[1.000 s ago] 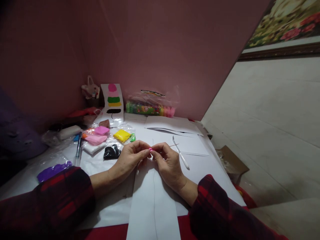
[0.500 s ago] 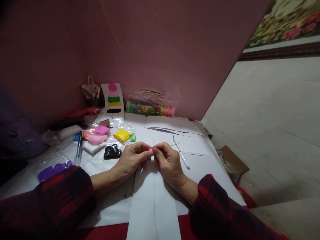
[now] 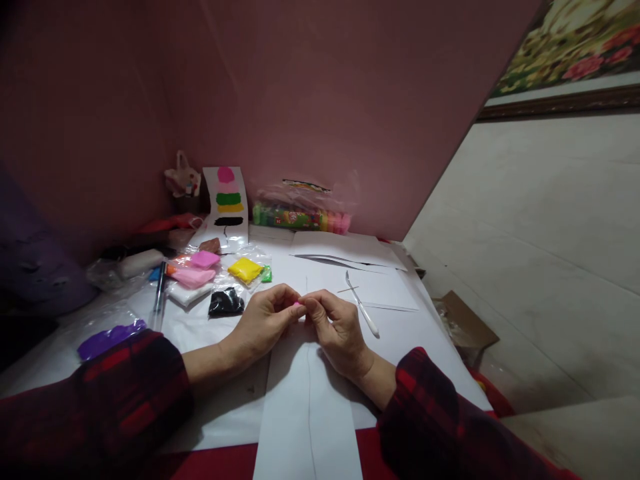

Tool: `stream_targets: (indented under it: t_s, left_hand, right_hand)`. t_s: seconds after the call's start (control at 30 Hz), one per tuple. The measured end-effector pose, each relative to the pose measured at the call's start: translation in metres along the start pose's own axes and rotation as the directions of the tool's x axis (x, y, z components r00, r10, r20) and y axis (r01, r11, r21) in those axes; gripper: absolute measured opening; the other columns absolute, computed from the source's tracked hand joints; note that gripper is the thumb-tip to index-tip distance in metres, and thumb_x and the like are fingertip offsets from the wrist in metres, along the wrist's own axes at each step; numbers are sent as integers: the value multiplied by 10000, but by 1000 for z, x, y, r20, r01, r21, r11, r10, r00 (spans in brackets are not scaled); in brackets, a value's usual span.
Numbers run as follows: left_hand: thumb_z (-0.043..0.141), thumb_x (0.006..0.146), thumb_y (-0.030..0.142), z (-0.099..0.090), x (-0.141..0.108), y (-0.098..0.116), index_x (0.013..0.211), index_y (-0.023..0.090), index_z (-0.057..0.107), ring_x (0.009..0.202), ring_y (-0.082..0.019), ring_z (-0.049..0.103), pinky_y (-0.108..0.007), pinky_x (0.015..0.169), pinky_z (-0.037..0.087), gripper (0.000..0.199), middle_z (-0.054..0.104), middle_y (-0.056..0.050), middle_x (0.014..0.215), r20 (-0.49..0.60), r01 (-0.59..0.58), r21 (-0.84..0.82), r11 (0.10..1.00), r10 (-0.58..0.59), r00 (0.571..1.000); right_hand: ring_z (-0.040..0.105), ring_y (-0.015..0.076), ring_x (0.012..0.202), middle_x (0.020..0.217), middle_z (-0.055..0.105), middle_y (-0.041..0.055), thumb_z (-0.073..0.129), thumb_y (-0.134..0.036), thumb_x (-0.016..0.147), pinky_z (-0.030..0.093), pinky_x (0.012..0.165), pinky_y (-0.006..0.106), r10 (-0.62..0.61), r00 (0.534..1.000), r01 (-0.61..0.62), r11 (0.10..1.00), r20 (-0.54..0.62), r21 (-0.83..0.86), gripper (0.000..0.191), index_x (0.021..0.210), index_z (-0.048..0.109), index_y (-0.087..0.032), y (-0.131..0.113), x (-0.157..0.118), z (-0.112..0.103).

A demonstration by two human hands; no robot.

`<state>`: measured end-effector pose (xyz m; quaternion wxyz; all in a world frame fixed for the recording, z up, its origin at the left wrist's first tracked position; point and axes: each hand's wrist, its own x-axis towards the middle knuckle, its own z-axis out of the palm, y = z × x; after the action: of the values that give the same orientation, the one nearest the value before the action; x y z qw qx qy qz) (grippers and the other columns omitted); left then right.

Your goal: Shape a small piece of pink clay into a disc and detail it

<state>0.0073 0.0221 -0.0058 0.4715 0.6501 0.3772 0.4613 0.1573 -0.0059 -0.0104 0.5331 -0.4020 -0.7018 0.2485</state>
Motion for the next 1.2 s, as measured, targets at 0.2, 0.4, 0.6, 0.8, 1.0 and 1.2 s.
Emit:
stream_targets:
  t_s: [0.2,0.4,0.6,0.8,1.0,1.2]
  left_hand:
    - [555,828,299,-1,1,-2,764,153,590,486,-93,451,-208,464,343,163,541,23,573,16,6,-14,1000,-6,1000]
    - [528,834,264,0,3,-3,795,161,578,457,-80,459,-190,427,341,121,548,29,589,23,20,-108,994,-18,1000]
    - [546,832,296,1,4,0,790,158,565,419,-66,469,-181,397,349,145,539,40,587,-9,78,-211,974,-82,997]
    - [589,816,345,0,3,3,715,147,560,379,-47,440,-176,368,324,223,540,39,574,0,55,-199,979,-56,998]
    - [590,784,231,-1,3,2,829,152,578,421,-64,483,-174,394,360,92,568,39,595,-9,39,-170,985,-41,999]
    - [545,780,187,1,2,3,798,143,570,366,-49,461,-167,355,346,54,570,38,577,7,87,-232,969,-88,996]
  right_hand:
    - [518,72,454,650,605,-33,522,-329,953,422,442,205,117,989,-110,990,-84,92,157,897,609,-210,2,-1,5]
    - [532,78,506,701,610,-18,531,-333,946,441,466,207,99,990,-96,995,-104,31,179,859,617,-202,0,-1,4]
    - [559,99,571,749,628,-4,530,-336,944,464,514,225,86,991,-88,996,-98,-13,172,877,624,-208,1,0,4]
    - [541,106,565,677,592,-10,527,-337,941,454,512,231,71,994,-75,996,-89,-46,214,813,619,-192,-1,0,3]
    - [560,119,581,728,622,11,529,-334,939,466,513,245,78,993,-82,995,-86,-47,192,855,625,-191,-2,-1,3]
    - [560,118,580,736,635,8,530,-313,941,465,540,255,56,995,-62,996,-82,-64,176,857,631,-195,-2,-1,2]
